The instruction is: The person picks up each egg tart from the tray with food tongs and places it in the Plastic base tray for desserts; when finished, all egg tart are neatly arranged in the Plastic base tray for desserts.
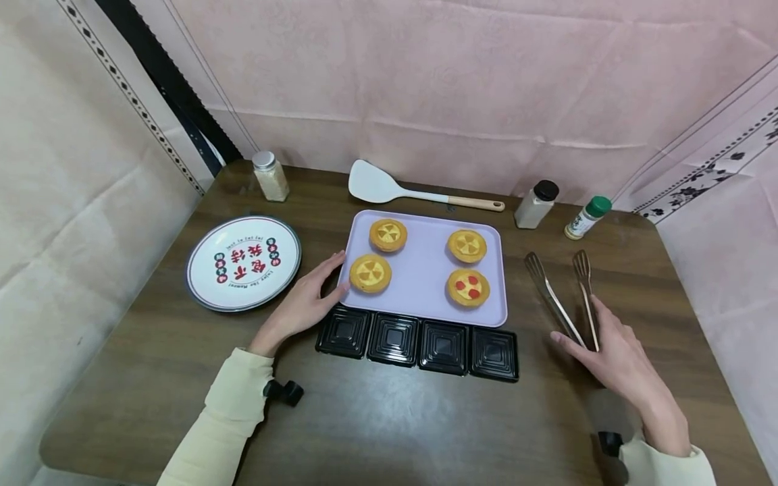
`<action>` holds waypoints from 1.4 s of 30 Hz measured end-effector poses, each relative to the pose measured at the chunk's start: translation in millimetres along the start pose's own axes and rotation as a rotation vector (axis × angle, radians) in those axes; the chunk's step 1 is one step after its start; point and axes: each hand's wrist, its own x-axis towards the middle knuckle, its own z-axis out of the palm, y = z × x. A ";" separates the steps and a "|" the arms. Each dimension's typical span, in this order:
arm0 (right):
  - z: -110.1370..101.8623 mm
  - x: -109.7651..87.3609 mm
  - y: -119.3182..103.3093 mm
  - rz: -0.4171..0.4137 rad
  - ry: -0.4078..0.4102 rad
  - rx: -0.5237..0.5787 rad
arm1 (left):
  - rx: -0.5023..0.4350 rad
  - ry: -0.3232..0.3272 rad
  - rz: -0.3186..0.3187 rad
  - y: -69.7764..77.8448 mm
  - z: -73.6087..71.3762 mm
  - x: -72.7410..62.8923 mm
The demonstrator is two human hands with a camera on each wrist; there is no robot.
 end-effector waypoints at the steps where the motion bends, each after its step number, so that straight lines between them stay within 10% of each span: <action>1: 0.9 -1.3 1.0 0.005 -0.015 0.009 | 0.007 -0.004 0.015 -1.7 0.2 -0.5; 14: 3.5 -5.2 11.2 -0.039 0.036 0.016 | 0.023 -0.043 0.078 -13.8 3.2 -0.8; 30: -10.2 -15.2 15.2 0.110 0.115 -0.040 | 0.016 -0.059 0.054 -17.3 9.5 -7.0; 37: -41.8 -23.2 -20.9 0.012 0.319 0.089 | 0.033 -0.045 0.064 -17.7 6.5 -5.0; 42: -47.0 -5.5 -69.4 -0.143 0.272 0.207 | 0.038 -0.032 0.063 -18.7 4.8 -5.0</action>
